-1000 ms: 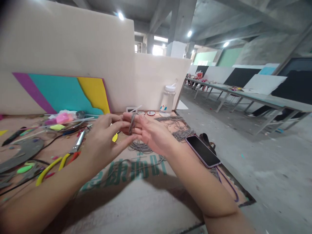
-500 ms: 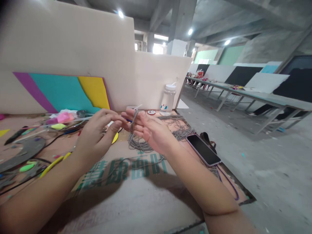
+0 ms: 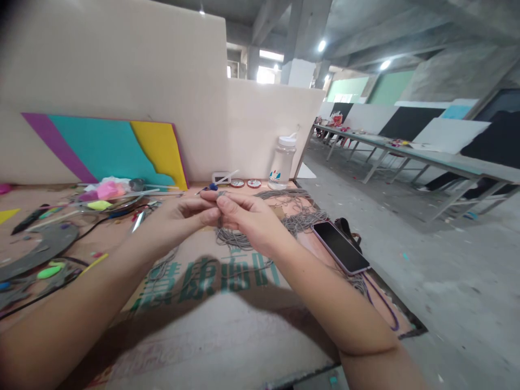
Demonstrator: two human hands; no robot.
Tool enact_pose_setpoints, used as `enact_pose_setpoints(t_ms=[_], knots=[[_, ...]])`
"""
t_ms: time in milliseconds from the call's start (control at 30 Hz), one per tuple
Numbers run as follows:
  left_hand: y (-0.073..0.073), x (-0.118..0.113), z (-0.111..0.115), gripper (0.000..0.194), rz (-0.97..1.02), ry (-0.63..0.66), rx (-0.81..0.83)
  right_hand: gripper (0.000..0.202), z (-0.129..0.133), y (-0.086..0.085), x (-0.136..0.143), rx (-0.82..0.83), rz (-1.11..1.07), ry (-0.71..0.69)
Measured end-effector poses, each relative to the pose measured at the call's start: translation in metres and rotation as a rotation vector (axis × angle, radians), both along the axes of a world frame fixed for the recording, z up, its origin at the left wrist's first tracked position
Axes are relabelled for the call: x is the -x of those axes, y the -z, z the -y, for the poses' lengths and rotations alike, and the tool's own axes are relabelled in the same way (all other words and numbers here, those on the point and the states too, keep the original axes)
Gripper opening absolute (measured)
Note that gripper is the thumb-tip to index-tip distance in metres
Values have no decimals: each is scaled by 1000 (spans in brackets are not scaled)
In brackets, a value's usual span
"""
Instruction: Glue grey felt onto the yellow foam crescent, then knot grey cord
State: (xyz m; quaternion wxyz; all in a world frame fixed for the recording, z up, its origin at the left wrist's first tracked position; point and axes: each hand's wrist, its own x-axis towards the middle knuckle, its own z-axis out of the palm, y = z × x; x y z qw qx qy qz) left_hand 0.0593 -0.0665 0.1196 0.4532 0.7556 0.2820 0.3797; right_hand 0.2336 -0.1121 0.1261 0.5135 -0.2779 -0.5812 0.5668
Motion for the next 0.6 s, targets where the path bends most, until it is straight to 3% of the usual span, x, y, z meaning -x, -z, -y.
enact_pose_setpoints(t_ms=[100, 200, 367, 600], knots=[[3, -4, 2, 34, 24, 40, 79, 29, 1, 0, 1, 8, 32, 18], [1, -2, 1, 31, 37, 27, 48, 29, 0, 0, -1, -14, 46, 39], [-5, 6, -2, 27, -32, -82, -95, 28, -2, -2, -4, -26, 4, 54], [-14, 3, 9, 20, -191, -193, -373, 47, -2, -4, -4, 11, 15, -4]])
